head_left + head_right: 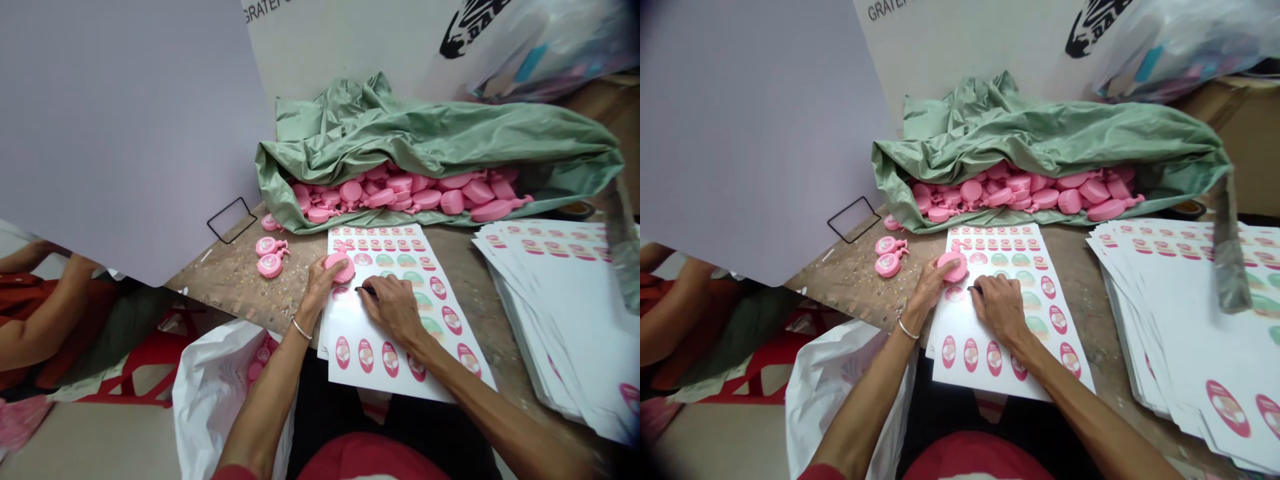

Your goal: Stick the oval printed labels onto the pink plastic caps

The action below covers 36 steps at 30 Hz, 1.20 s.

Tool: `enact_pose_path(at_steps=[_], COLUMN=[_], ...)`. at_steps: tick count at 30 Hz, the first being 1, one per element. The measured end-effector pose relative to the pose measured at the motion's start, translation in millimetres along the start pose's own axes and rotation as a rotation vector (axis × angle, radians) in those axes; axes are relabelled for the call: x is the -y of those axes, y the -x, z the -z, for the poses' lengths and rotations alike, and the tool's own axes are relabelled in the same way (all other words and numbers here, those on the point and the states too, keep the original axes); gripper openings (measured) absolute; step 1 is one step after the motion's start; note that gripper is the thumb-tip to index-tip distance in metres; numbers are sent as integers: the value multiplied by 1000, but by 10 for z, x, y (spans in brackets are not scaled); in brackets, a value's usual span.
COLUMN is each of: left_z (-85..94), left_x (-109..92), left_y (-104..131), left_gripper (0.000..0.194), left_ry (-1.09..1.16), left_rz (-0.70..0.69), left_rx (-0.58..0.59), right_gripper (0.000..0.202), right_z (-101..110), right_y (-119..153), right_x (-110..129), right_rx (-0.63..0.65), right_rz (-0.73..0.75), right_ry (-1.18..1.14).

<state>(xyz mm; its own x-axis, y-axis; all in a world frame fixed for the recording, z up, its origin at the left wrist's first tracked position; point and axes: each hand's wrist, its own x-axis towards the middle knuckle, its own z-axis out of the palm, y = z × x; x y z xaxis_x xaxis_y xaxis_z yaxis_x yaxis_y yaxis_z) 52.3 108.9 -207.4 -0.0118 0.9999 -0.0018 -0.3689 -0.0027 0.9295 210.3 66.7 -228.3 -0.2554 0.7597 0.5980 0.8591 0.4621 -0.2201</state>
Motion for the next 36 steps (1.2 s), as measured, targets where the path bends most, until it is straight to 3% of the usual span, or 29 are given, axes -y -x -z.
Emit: enact_pose_path(at_steps=[7,12,20,29,36], left_z=[70,72,57,60,41], left_x=[96,106,67,76,55], left_y=[-37,-43,11,-5,-6], left_gripper=[39,39,38,36,39], left_ry=[-44,-66,-81,-83,-38], left_rz=[-25,-33,-42,-46,-4], left_rx=[6,8,-3,-30,-31], right_gripper=[15,12,17,13,17], right_z=[-6,-14,-1,-15,7], right_y=[-8,-15,39,-9,-14], right_x=[-5,-7,144,84,37], right_rx=[19,59,43,51,-13], right_rz=[53,0,-72,-94,58], right_ry=[3,-37,141,-17,-1])
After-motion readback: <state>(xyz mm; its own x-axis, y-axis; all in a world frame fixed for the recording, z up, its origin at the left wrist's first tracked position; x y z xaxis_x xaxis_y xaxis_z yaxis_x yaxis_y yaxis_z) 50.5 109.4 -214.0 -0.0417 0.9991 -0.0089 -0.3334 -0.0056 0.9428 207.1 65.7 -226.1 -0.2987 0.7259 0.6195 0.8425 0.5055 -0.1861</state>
